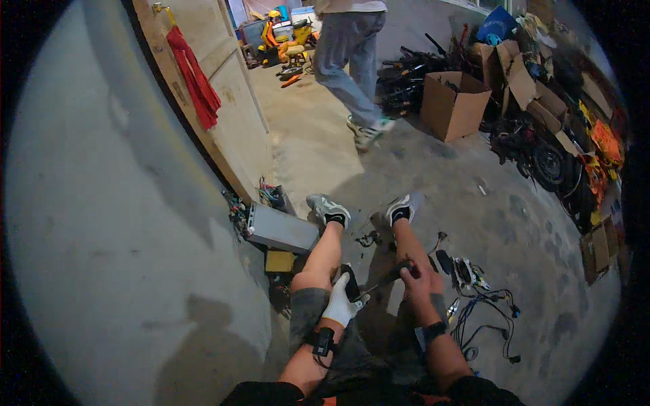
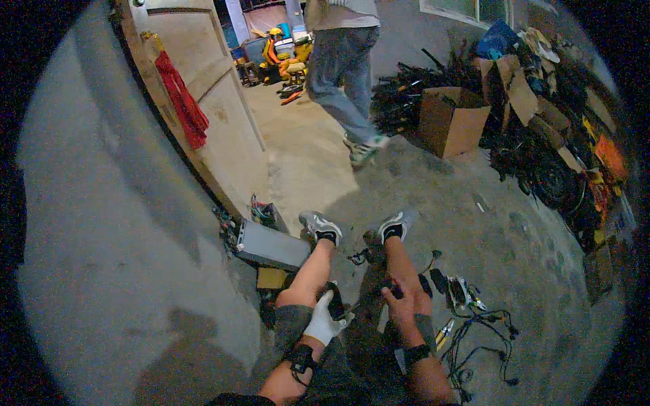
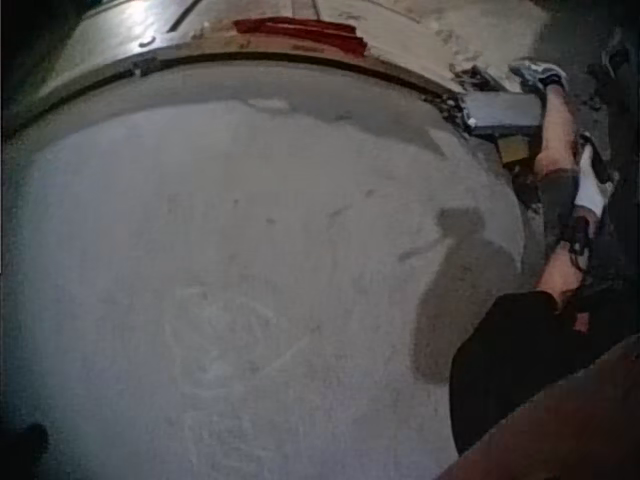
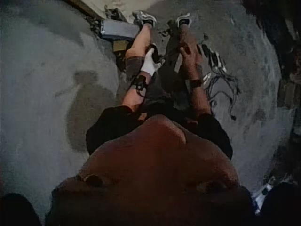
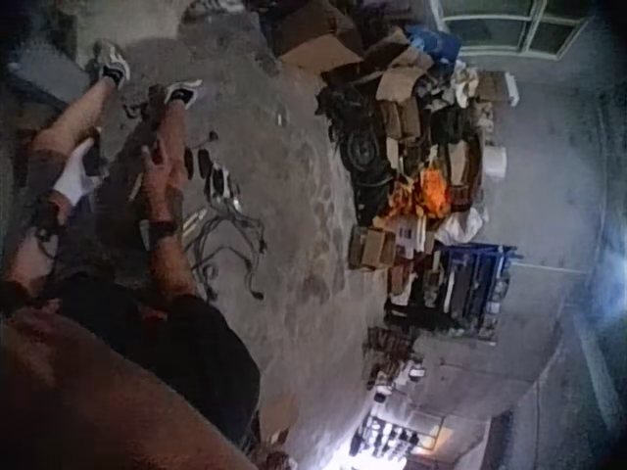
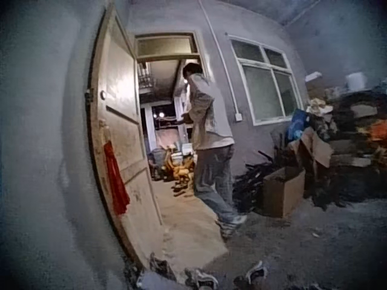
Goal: Repairing an electronic component using a screwdriver.
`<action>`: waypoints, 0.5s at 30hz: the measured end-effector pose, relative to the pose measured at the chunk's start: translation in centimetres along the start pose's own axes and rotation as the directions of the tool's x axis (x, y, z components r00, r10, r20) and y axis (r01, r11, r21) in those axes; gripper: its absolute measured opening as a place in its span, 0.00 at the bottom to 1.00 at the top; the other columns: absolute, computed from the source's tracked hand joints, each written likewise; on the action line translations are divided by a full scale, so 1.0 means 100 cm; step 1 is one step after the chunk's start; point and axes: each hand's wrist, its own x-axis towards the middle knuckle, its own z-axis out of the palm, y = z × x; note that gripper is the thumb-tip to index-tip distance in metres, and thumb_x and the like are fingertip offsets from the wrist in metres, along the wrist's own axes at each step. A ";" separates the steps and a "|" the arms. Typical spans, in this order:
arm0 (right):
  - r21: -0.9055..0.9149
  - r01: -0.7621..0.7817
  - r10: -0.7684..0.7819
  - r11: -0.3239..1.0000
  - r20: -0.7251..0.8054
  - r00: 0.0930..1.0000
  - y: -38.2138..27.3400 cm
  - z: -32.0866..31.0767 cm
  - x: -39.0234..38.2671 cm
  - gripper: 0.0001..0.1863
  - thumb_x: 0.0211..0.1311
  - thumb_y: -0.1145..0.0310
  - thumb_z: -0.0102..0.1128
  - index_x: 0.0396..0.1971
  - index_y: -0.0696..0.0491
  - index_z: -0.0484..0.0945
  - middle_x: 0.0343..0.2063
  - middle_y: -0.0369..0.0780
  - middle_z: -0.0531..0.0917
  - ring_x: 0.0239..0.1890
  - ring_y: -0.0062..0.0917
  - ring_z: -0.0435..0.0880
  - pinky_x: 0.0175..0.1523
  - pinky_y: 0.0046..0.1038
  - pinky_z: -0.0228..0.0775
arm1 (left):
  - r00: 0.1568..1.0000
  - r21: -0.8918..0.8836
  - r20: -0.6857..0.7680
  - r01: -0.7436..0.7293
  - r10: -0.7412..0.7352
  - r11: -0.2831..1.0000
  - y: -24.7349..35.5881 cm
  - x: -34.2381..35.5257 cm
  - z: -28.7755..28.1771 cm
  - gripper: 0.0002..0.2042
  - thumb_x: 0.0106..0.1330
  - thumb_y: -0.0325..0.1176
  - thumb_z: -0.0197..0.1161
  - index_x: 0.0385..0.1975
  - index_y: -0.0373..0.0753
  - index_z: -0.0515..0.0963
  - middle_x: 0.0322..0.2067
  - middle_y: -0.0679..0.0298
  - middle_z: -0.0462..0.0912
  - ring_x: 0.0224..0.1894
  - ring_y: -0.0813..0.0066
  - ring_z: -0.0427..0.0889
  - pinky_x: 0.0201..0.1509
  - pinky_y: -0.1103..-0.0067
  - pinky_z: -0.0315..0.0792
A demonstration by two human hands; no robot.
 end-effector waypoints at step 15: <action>0.003 0.106 -0.106 0.994 -0.035 0.994 0.049 -0.008 0.017 0.25 0.72 0.63 0.55 0.63 0.60 0.67 0.46 0.39 0.79 0.48 0.22 0.78 0.54 0.24 0.71 | 0.998 0.093 -0.068 0.004 0.003 0.996 -0.007 0.017 -0.001 0.18 0.63 0.51 0.62 0.47 0.49 0.74 0.38 0.58 0.77 0.39 0.56 0.75 0.41 0.59 0.75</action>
